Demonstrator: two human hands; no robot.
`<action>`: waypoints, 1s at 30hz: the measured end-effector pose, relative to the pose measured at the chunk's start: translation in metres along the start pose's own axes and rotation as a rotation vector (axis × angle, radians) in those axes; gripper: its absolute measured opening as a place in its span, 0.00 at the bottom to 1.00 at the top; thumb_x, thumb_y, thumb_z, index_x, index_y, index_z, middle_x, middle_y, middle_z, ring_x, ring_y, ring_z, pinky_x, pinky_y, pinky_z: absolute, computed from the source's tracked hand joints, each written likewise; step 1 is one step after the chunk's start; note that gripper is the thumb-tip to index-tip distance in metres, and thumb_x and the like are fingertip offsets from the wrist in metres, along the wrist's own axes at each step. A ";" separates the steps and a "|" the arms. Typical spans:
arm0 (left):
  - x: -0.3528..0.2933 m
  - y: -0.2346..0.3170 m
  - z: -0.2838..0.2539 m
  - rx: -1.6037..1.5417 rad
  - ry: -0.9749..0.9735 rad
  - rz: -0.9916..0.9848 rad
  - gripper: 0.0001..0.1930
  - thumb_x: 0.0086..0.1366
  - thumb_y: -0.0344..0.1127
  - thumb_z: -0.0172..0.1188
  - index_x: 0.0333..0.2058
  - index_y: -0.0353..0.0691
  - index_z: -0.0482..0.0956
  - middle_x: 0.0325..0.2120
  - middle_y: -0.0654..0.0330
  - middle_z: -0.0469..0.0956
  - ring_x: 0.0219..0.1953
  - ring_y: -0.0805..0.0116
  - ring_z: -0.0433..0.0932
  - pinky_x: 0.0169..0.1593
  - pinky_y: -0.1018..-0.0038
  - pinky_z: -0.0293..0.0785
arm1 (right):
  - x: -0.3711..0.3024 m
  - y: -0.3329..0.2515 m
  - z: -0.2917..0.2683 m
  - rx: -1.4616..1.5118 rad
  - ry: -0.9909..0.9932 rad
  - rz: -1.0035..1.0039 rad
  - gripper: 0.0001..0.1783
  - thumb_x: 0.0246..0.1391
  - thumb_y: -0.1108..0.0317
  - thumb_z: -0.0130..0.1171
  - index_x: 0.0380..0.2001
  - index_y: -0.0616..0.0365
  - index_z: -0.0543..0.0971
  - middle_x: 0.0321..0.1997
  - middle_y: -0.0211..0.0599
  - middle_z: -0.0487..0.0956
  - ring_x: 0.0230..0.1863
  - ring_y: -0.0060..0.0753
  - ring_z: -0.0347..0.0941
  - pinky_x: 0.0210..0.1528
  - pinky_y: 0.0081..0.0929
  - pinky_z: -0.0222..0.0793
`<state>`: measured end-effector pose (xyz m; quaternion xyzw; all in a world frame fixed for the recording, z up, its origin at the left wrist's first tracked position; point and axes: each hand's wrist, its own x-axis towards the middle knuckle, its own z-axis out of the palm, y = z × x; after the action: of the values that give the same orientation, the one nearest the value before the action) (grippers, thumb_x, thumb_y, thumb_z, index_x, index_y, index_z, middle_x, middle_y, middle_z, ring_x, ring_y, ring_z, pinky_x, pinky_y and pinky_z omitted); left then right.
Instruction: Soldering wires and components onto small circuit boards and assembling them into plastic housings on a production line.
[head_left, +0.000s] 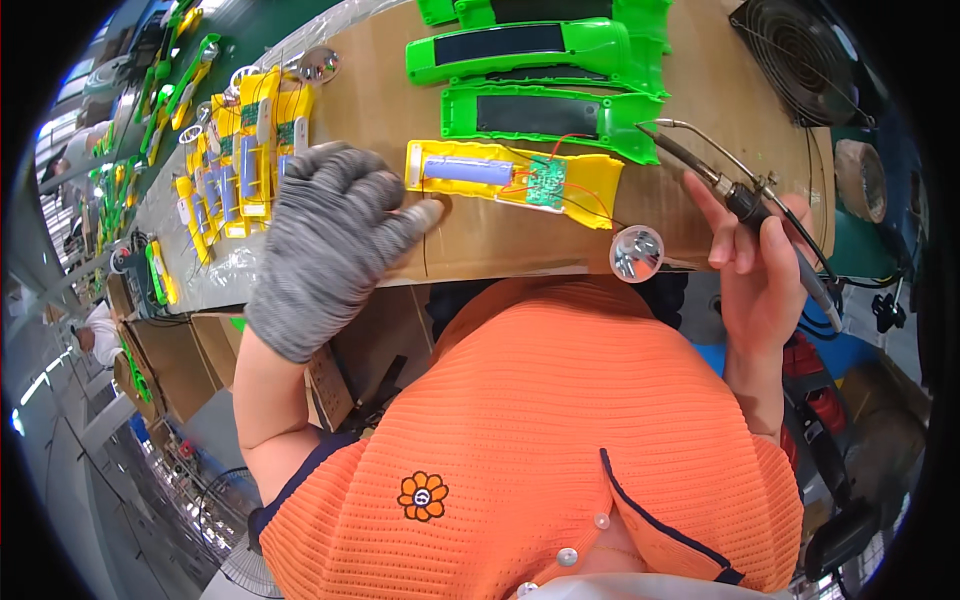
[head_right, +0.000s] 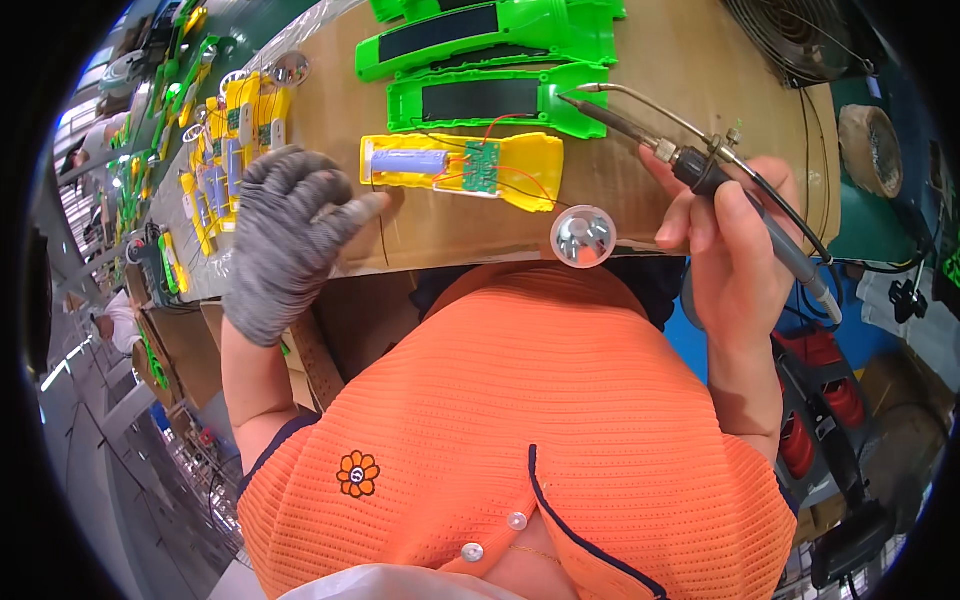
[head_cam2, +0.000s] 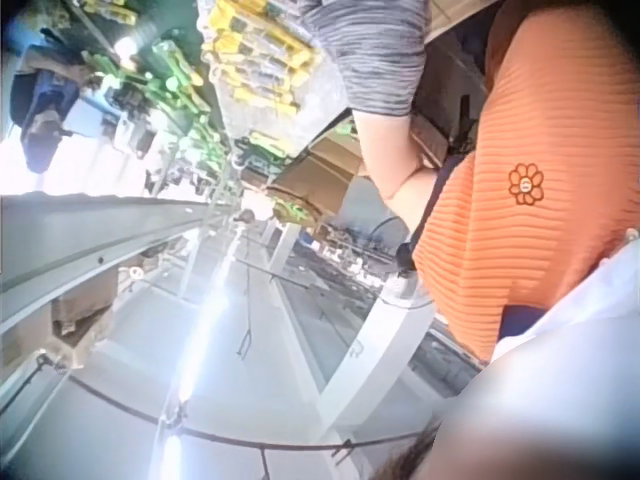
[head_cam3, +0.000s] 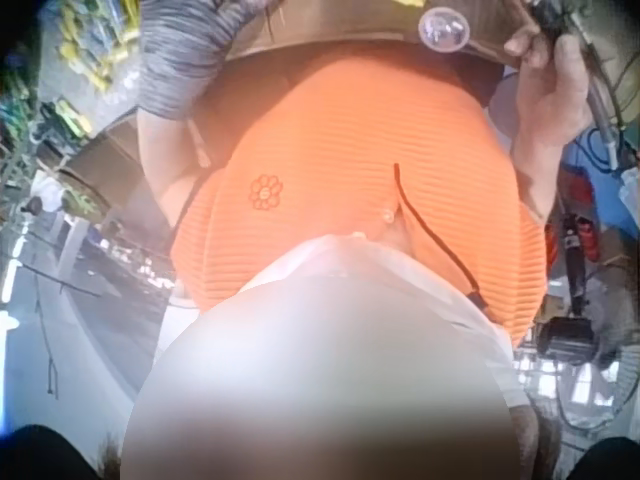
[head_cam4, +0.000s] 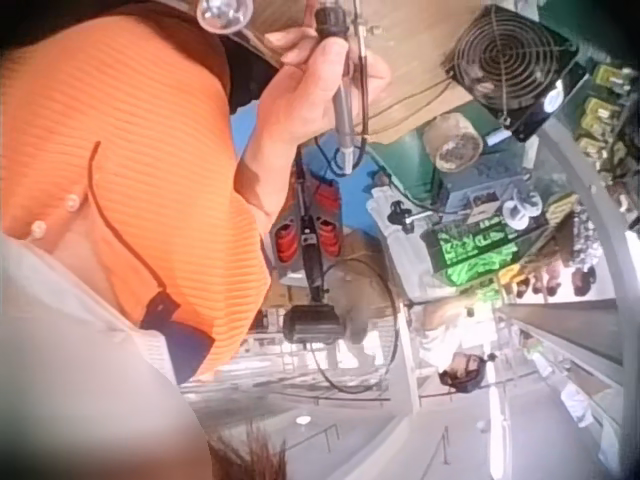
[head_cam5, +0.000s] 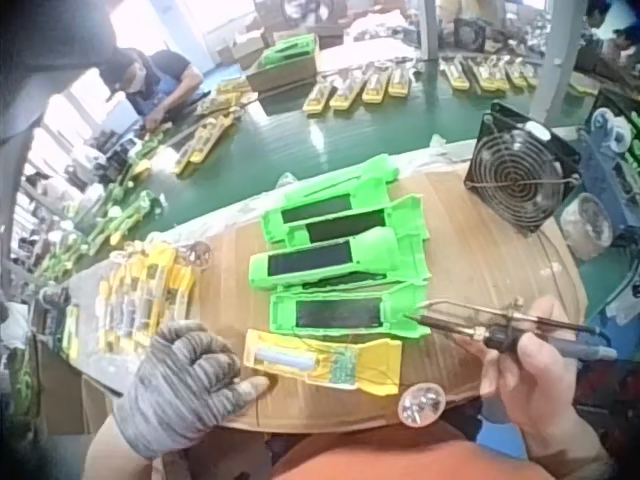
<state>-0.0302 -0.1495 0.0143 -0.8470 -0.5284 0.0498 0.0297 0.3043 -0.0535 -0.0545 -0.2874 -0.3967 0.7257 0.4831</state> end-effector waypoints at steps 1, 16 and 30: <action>-0.002 0.002 0.009 0.058 0.048 0.075 0.16 0.49 0.37 0.64 0.40 0.57 0.82 0.36 0.67 0.77 0.46 0.65 0.76 0.55 0.58 0.68 | -0.002 0.001 0.001 -0.032 -0.008 0.001 0.04 0.63 0.71 0.49 0.37 0.58 0.66 0.20 0.32 0.69 0.24 0.30 0.72 0.62 0.59 0.63; 0.042 0.020 0.021 -0.751 0.156 -0.078 0.07 0.58 0.33 0.65 0.36 0.46 0.84 0.32 0.58 0.80 0.37 0.55 0.78 0.41 0.64 0.75 | -0.020 0.009 0.014 -0.087 -0.087 0.052 0.08 0.61 0.74 0.53 0.39 0.63 0.65 0.23 0.39 0.72 0.22 0.28 0.71 0.29 0.28 0.73; 0.059 0.024 0.014 -0.591 0.072 -0.084 0.07 0.57 0.29 0.64 0.36 0.40 0.82 0.31 0.55 0.80 0.36 0.54 0.79 0.41 0.65 0.76 | -0.020 0.010 0.023 -0.195 -0.107 0.140 0.10 0.57 0.79 0.57 0.36 0.62 0.66 0.28 0.40 0.78 0.26 0.23 0.75 0.28 0.20 0.71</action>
<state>0.0156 -0.1068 -0.0048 -0.7977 -0.5531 -0.1371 -0.1973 0.2889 -0.0814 -0.0505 -0.3208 -0.4695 0.7301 0.3790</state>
